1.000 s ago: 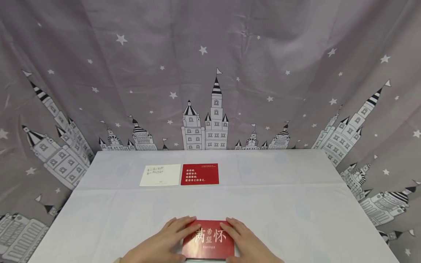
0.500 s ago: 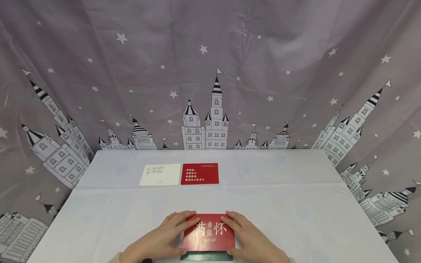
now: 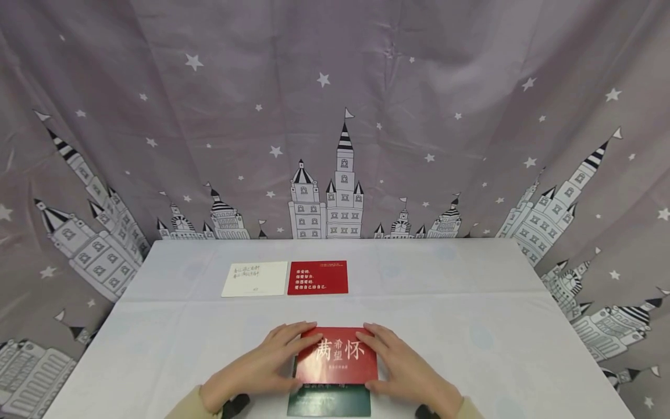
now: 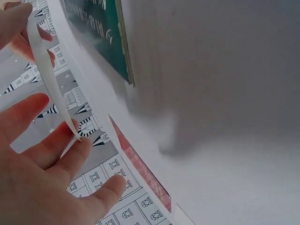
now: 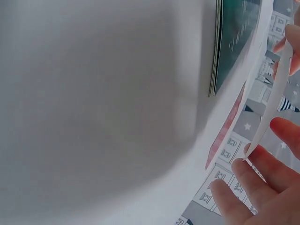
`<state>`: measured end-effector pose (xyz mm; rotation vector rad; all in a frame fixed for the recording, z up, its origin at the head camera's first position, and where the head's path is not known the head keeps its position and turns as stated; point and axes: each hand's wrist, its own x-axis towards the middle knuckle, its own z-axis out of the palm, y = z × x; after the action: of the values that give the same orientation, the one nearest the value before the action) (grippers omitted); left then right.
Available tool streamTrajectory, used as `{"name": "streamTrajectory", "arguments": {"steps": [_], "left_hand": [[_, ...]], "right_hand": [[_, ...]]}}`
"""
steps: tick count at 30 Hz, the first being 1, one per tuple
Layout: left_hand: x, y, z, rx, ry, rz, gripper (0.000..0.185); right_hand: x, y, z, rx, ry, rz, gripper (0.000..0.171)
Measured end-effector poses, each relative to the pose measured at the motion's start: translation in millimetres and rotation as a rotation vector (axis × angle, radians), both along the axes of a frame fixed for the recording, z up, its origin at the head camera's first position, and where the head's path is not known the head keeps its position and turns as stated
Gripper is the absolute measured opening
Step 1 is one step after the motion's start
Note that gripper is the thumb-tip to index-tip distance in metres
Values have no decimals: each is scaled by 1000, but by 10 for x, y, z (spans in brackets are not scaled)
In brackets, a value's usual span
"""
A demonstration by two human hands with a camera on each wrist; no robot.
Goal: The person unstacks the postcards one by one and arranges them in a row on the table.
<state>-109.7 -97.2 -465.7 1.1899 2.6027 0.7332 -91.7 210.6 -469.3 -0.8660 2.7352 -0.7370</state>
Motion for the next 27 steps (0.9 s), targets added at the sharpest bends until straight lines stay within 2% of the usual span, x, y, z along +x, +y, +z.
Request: {"name": "streamTrajectory", "arguments": {"steps": [5,8,13,27], "left_hand": [[-66,41,27,-16,32,4,81],[-105,66,35,-25,21,16,81],[-166,99,31,-37,42,23,80],[-352,190,45,-20,87,-11,79]], "right_hand": [[-49,37,0,6,39,-3,82],[-84,60,8,5,65,1,80],[-150,91,12,6,98,9,79],[-301,178,1,9,160,3,79]]}}
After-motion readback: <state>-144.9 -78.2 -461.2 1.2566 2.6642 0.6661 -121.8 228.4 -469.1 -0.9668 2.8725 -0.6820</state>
